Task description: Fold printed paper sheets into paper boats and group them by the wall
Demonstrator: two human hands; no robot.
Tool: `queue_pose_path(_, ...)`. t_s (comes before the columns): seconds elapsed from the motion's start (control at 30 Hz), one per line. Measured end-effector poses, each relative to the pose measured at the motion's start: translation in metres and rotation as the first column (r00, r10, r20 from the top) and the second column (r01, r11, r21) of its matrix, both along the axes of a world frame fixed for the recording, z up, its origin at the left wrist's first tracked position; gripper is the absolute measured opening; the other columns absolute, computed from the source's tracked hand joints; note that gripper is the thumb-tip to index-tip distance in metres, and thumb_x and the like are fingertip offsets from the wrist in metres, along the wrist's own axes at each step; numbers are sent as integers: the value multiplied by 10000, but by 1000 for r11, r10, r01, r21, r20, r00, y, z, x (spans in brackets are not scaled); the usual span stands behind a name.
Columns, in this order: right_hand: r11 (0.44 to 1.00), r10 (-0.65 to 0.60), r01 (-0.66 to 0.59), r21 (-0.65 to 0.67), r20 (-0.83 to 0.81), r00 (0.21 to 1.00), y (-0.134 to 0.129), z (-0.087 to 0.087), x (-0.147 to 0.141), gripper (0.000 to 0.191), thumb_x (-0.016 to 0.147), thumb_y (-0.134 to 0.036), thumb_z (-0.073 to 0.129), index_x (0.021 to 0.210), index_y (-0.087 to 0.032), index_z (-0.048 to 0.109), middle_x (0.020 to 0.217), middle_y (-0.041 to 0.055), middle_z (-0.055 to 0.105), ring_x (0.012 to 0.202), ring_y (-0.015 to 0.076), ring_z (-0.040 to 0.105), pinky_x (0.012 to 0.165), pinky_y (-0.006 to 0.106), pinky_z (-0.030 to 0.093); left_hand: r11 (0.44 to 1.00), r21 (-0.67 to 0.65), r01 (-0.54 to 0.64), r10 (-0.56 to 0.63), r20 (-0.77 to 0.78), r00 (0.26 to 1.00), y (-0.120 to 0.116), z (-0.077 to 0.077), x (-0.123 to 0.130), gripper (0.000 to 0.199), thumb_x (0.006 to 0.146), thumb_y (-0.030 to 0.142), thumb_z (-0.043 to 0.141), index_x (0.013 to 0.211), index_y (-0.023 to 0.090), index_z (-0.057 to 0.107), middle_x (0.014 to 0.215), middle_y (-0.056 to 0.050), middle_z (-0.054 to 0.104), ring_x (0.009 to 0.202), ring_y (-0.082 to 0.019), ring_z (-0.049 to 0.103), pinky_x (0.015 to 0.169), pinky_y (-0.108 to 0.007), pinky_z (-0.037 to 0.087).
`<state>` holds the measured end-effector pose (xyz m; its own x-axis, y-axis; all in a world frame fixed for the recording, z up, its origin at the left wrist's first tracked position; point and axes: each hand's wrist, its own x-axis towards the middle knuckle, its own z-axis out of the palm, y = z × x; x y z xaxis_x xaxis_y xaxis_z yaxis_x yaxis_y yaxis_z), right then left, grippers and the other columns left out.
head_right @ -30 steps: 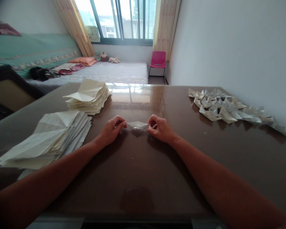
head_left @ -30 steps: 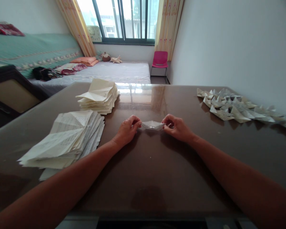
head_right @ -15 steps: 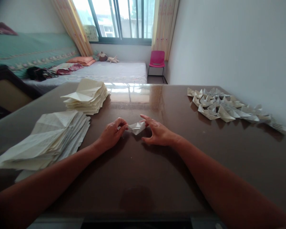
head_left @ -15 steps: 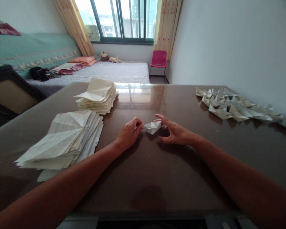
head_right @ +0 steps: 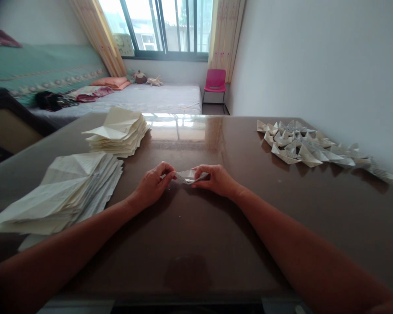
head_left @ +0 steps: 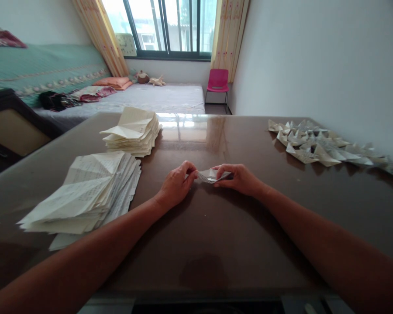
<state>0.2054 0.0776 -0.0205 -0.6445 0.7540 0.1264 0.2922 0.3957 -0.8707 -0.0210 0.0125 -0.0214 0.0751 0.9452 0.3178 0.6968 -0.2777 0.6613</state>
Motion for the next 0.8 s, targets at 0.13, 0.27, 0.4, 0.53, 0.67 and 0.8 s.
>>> queue_pose_path(0.13, 997, -65, 64, -35, -37, 997, 5, -3, 1, 289, 642, -395, 772, 687, -169, 597, 1026, 46, 714, 820, 195, 658, 732, 281, 502, 1000, -5, 4, -4, 83, 997, 1, -1, 0, 165, 911, 353, 468, 875, 198, 513, 777, -3, 664, 617, -116, 577, 613, -235, 458)
queue_pose_path(0.27, 996, -82, 78, -46, -92, 992, 9, -4, 1, 301, 647, -401, 771, 670, -167, 585, 996, 49, 712, 778, 169, 640, 702, 265, 490, 1000, -9, -9, 10, 156, 988, 2, -2, 1, 173, 908, 362, 470, 873, 196, 500, 756, -3, 656, 590, -115, 579, 591, -236, 473)
queue_pose_path(0.4, 994, -111, 113, 3, -115, 987, 10, -4, 1, 323, 678, -430, 748, 658, -168, 560, 886, 43, 709, 697, 140, 601, 633, 246, 464, 1000, -22, -2, 6, 181, 984, 3, -3, 1, 177, 907, 364, 466, 871, 194, 493, 768, -9, 654, 613, -119, 591, 590, -238, 486)
queue_pose_path(0.53, 989, -135, 140, 53, -85, 987, 4, -3, -3, 308, 697, -413, 733, 669, -170, 545, 803, 30, 693, 633, 122, 558, 579, 232, 437, 998, -23, 51, -47, 167, 985, 1, -1, 2, 210, 889, 389, 496, 918, 185, 540, 850, -30, 657, 754, -142, 625, 616, -235, 499)
queue_pose_path(0.67, 990, -113, 115, 87, -29, 993, -8, 2, -9, 294, 706, -409, 719, 676, -172, 546, 767, 28, 687, 635, 132, 558, 571, 235, 437, 993, -31, 114, -109, 131, 985, -3, 3, 8, 379, 766, 425, 660, 1055, 187, 596, 986, -46, 677, 887, -170, 629, 642, -226, 499)
queue_pose_path(0.8, 988, -104, 102, 119, 9, 995, -14, 5, -12, 282, 716, -409, 705, 680, -171, 557, 732, 18, 681, 617, 128, 546, 556, 230, 420, 987, -68, 146, -145, 19, 989, -6, 4, 12, 289, 754, 388, 672, 967, 192, 677, 870, -4, 700, 762, -137, 618, 688, -221, 459)
